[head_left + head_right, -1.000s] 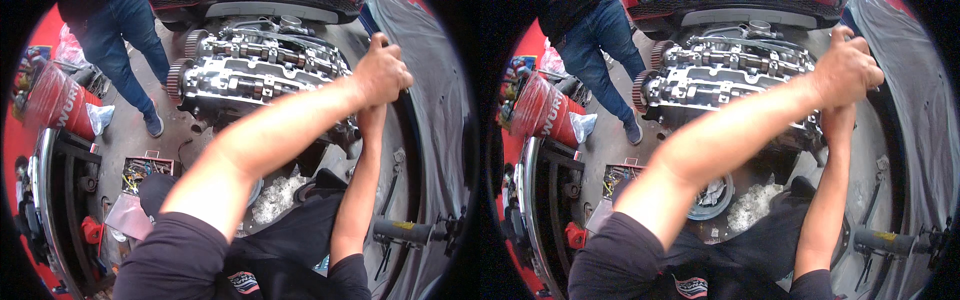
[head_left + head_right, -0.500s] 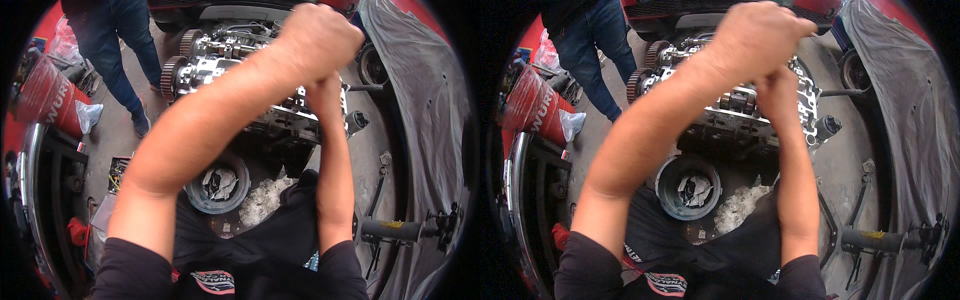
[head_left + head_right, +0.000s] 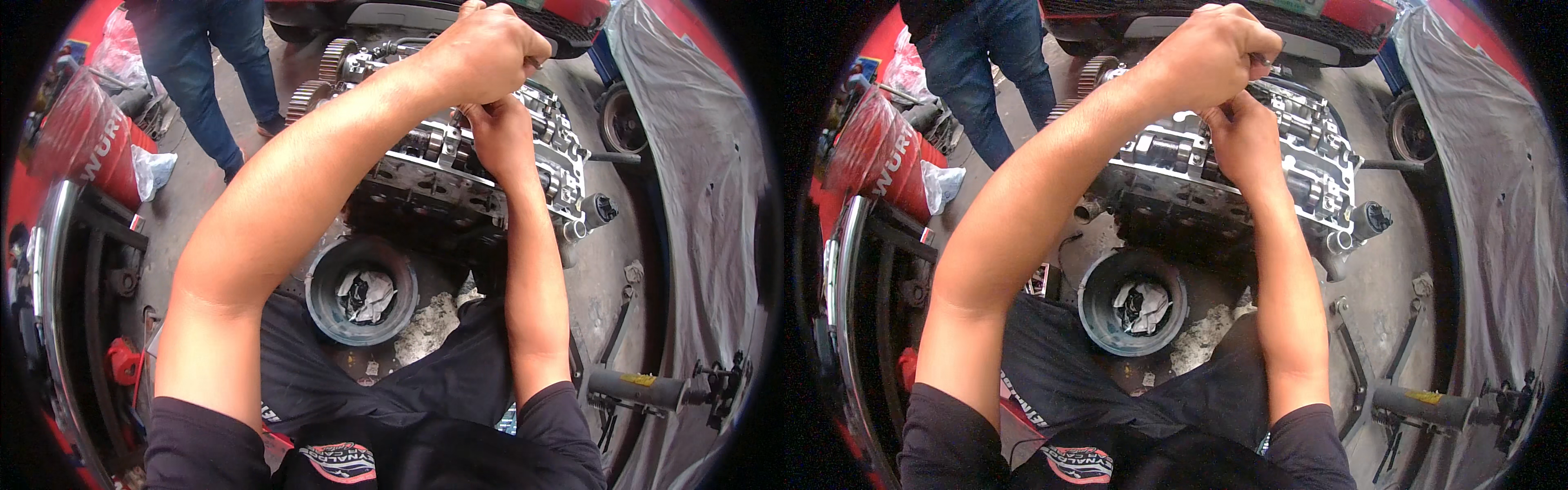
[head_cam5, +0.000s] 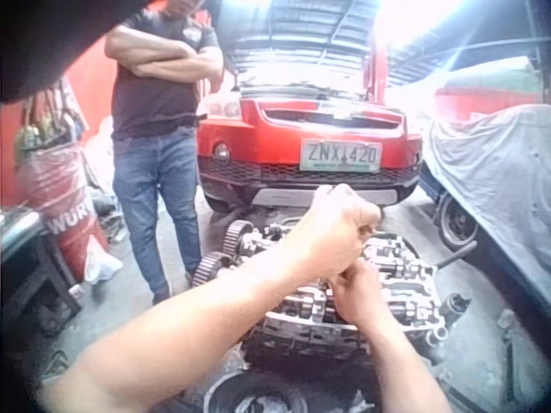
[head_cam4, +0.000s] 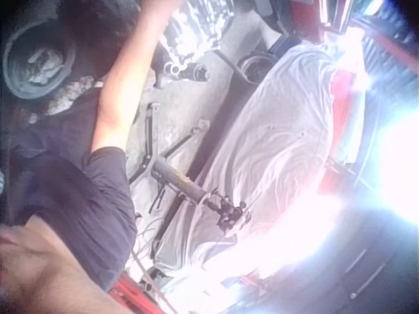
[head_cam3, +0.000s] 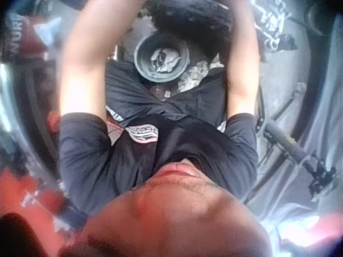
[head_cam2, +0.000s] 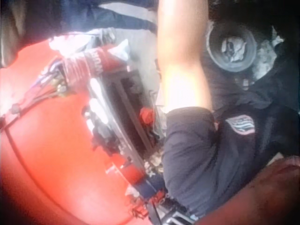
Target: The person is assembling a car engine, specifically tightening bolts on the cylinder head using a wrench. The person works methodically across the engine block, securing various components.
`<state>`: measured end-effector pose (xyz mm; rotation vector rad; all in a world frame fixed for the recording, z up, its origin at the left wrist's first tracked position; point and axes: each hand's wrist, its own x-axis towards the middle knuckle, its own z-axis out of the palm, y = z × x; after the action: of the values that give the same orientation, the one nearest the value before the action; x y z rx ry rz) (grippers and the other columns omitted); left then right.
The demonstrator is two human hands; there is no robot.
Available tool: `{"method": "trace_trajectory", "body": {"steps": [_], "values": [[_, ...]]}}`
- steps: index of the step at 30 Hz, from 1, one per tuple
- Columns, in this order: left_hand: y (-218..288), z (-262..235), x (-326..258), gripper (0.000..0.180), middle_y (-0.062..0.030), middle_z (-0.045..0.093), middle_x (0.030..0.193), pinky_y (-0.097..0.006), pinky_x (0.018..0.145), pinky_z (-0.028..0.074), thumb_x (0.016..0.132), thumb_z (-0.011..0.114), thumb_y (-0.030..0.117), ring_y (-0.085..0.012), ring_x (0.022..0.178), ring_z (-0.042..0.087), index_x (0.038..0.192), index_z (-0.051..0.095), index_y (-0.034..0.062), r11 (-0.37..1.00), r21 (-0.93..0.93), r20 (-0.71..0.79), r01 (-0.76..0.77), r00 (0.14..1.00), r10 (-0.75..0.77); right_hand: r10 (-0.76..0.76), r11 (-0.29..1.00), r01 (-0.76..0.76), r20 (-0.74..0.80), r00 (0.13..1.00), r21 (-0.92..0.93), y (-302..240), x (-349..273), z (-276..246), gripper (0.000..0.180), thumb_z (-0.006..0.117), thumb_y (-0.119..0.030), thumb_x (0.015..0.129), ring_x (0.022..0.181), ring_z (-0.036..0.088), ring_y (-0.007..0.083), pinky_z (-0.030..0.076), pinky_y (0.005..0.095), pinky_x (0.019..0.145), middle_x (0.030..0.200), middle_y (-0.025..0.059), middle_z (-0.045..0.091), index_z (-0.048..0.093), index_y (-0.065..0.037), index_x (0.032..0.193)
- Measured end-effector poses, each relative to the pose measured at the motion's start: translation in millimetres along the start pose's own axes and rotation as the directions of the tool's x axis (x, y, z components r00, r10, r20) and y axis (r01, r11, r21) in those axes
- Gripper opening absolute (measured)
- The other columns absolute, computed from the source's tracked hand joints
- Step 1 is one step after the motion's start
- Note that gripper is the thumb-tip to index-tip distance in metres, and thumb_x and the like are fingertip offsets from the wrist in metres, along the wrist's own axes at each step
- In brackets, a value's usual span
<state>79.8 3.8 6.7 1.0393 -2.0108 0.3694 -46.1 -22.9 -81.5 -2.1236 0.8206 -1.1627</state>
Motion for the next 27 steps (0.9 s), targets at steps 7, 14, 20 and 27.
{"method": "trace_trajectory", "body": {"steps": [7, 14, 20, 27], "values": [[20.5, 29.1, -27.8, 0.029, -0.0226, 0.069, 0.117, -0.048, 0.109, 0.046, 0.079, 0.063, -0.006, -0.0458, 0.124, 0.058, 0.107, 0.070, -0.0026, 0.990, -0.132, -0.456, -0.048, 0.890, -0.018, -0.274, 0.922, 0.273, 0.035, 0.961, -0.273, 6.0, 0.0, -6.0, 0.017, 0.065, -0.009, 0.086, 0.092, 0.070, 0.0439, 0.055, 0.0504, 0.081, 0.092, 0.0251, 0.072, 0.070, 0.000, 0.099], [24.6, 40.4, -36.7, 0.023, -0.0196, 0.070, 0.124, -0.042, 0.103, 0.052, 0.098, 0.062, 0.002, -0.0357, 0.118, 0.065, 0.118, 0.068, -0.0053, 0.924, -0.373, -0.527, 0.087, 0.799, -0.288, -0.112, 0.980, 0.123, 0.074, 0.991, -0.155, 3.9, 3.0, -7.7, 0.018, 0.069, -0.014, 0.090, 0.087, 0.071, 0.0407, 0.055, 0.0472, 0.077, 0.091, 0.0217, 0.072, 0.066, -0.001, 0.102], [4.1, 5.6, -33.1, 0.028, -0.0075, 0.069, 0.084, -0.034, 0.073, 0.053, 0.102, 0.060, 0.020, -0.0177, 0.078, 0.066, 0.120, 0.063, -0.0007, -0.063, -0.987, 0.153, 0.148, 0.750, -0.644, -0.010, 1.000, 0.008, 0.100, 0.995, 0.017, -3.0, -0.5, -3.4, 0.025, 0.075, -0.022, 0.093, 0.072, 0.068, 0.0349, 0.052, 0.0443, 0.072, 0.078, 0.0195, 0.069, 0.065, -0.001, 0.101], [-21.5, 9.3, -5.7, 0.036, -0.0091, 0.063, 0.082, -0.039, 0.079, 0.058, 0.110, 0.042, 0.024, -0.0175, 0.070, 0.060, 0.120, 0.057, -0.0075, -0.054, -0.869, 0.328, 0.492, 0.491, -0.807, 0.026, 0.996, -0.032, 0.072, 0.997, 0.082, 10.5, -3.9, 11.0, 0.021, 0.069, -0.020, 0.097, 0.083, 0.074, 0.0351, 0.055, 0.0427, 0.074, 0.086, 0.0184, 0.074, 0.070, -0.004, 0.110]]}}
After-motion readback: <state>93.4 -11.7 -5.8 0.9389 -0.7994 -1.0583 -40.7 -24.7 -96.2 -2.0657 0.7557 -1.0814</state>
